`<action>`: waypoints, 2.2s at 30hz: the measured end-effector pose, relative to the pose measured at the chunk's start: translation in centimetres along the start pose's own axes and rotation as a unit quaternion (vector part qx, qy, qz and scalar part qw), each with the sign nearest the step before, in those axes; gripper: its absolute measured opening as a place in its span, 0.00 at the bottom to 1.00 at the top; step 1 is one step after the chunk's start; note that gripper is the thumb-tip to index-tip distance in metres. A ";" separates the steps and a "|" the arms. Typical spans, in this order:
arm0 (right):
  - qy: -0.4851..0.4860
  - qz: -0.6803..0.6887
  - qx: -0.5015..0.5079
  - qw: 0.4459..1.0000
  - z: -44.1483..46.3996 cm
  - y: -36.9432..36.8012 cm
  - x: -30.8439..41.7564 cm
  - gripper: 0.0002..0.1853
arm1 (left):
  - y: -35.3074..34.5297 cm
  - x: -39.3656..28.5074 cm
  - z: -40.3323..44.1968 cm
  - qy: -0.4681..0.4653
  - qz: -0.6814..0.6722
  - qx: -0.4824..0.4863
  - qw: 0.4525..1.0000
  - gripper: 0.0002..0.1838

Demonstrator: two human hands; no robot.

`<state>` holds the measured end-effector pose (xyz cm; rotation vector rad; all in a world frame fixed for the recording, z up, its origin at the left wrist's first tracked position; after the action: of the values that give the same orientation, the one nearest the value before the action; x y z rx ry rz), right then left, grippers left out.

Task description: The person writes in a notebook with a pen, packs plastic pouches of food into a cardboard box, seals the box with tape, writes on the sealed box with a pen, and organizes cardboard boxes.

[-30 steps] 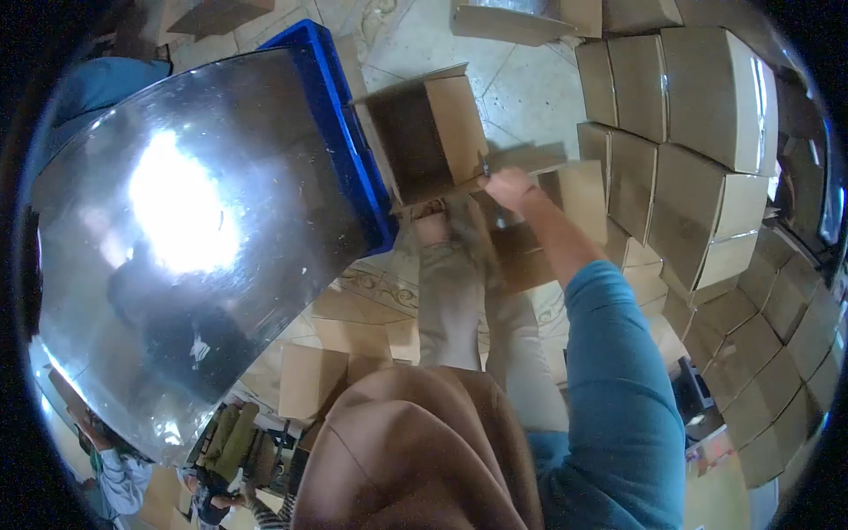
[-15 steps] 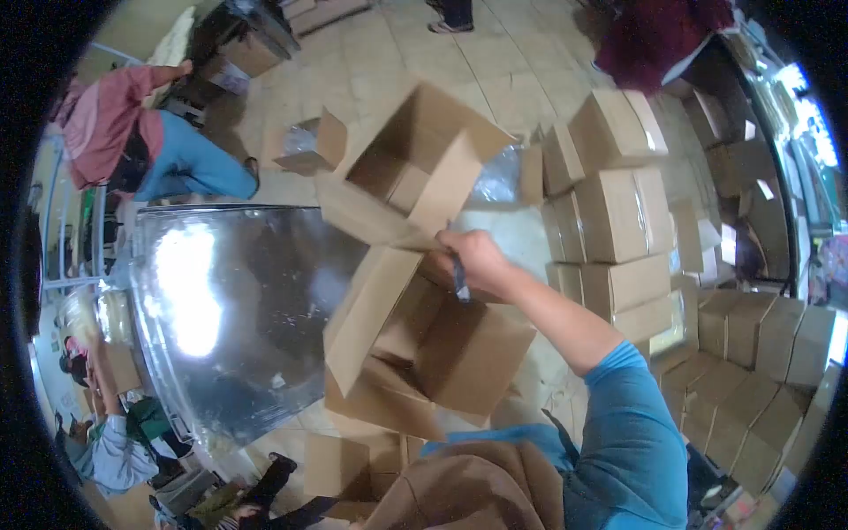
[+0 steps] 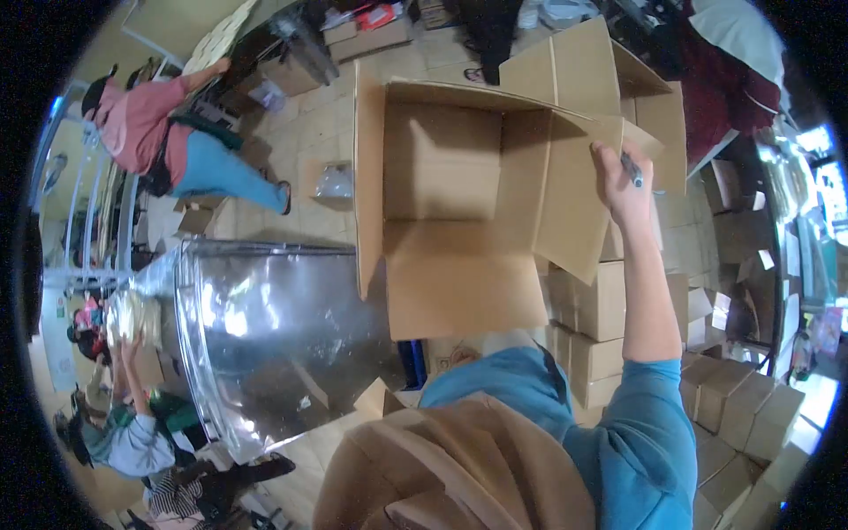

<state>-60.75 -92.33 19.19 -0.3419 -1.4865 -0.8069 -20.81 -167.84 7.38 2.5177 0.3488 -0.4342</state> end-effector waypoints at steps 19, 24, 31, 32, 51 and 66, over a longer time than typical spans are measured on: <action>-0.185 -0.001 -0.338 0.923 12.7 5.6 -1.5 0.08 | -49.1 -66.2 -22.2 -0.654 0.475 0.015 0.589 0.08; -0.232 0.045 -0.448 0.862 14.1 3.9 -3.4 0.06 | -66.7 -78.1 -20.1 -0.696 0.574 0.094 0.420 0.13; -0.265 -0.046 -0.626 0.732 11.4 3.3 1.0 0.07 | -86.3 -80.6 -23.6 -0.694 0.482 0.441 0.304 0.08; -0.274 -0.063 -0.646 0.710 9.5 3.3 1.7 0.07 | -88.8 -80.0 -22.6 -0.698 0.425 0.503 0.282 0.09; -0.427 -0.214 -0.810 0.340 -22.0 -11.6 10.1 0.15 | -102.5 -49.2 -45.2 -0.479 0.522 0.686 0.162 0.11; -0.330 -0.024 -0.941 0.064 -13.1 -15.4 6.2 0.11 | -112.8 -19.4 -66.2 -0.384 0.538 0.743 0.106 0.11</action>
<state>-61.86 -113.47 19.74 1.8972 -0.1946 1.5853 -60.88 -41.98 13.11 -0.7477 1.7119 0.7746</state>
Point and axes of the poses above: each hand's wrist, its own z-axis towards the middle knuckle, its own y-axis out of the back of the hand, x = y × z, the point moved 1 cm from there along z, towards the middle knuckle, and after that the axes turned 5 degrees about -y, right-handed, at the moved point
